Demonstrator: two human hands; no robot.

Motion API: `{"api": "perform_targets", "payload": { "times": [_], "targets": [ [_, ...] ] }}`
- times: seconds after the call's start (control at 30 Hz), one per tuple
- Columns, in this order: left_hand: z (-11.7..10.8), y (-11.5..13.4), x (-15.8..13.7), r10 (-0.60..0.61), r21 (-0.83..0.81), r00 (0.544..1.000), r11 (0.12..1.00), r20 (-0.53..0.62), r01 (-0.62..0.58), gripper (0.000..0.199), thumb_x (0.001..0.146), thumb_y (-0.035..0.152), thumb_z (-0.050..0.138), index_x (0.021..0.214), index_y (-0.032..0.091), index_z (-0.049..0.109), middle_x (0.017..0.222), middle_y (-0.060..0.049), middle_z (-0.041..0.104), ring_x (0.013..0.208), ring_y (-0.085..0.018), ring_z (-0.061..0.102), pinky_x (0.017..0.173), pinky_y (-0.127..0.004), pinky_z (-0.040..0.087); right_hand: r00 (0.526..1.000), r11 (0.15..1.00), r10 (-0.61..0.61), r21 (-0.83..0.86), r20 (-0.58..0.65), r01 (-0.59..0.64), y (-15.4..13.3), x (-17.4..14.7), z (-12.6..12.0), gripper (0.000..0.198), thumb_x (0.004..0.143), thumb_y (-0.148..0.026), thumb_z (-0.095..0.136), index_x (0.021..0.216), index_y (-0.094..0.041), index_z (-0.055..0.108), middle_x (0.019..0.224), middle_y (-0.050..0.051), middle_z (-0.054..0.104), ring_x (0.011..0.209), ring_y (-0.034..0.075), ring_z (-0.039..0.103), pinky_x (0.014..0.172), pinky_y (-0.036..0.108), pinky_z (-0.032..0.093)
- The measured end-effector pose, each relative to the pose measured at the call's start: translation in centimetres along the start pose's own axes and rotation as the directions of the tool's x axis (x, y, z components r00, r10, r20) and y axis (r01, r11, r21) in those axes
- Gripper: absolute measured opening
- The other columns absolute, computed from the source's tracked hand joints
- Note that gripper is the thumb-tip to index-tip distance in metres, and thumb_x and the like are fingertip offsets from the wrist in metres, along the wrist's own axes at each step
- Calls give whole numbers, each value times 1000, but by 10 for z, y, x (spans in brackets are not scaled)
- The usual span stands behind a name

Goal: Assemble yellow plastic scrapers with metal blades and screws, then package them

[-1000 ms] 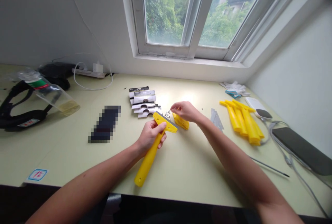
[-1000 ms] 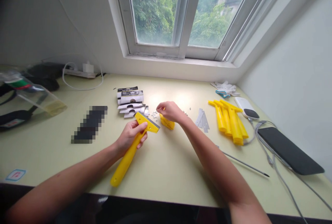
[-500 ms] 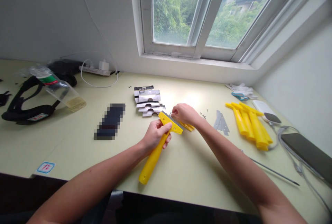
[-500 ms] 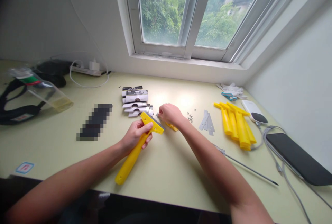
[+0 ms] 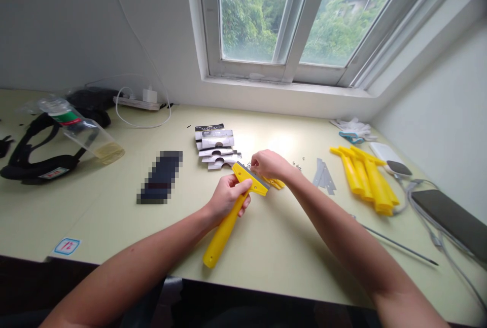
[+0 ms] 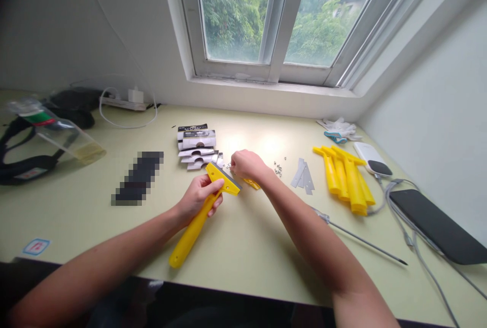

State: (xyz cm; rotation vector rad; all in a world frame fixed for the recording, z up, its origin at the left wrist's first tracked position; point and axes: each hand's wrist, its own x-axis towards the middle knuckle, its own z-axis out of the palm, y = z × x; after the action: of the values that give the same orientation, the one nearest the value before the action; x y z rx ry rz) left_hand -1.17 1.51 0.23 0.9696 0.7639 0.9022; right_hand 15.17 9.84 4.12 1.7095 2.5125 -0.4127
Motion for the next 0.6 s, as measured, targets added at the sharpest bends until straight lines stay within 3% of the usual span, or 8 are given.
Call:
{"api": "perform_targets", "payload": {
  "times": [0.6],
  "targets": [
    [0, -2, -1, -6, 78, 1000, 997, 17, 5, 29, 84, 42, 64, 85, 15, 52, 52, 4, 49, 38, -7, 43, 32, -17, 34, 999, 999, -32, 21, 15, 32, -6, -2, 4, 15, 74, -19, 57, 75, -15, 72, 80, 13, 70, 68, 18, 60, 57, 24, 35]
  ]
}}
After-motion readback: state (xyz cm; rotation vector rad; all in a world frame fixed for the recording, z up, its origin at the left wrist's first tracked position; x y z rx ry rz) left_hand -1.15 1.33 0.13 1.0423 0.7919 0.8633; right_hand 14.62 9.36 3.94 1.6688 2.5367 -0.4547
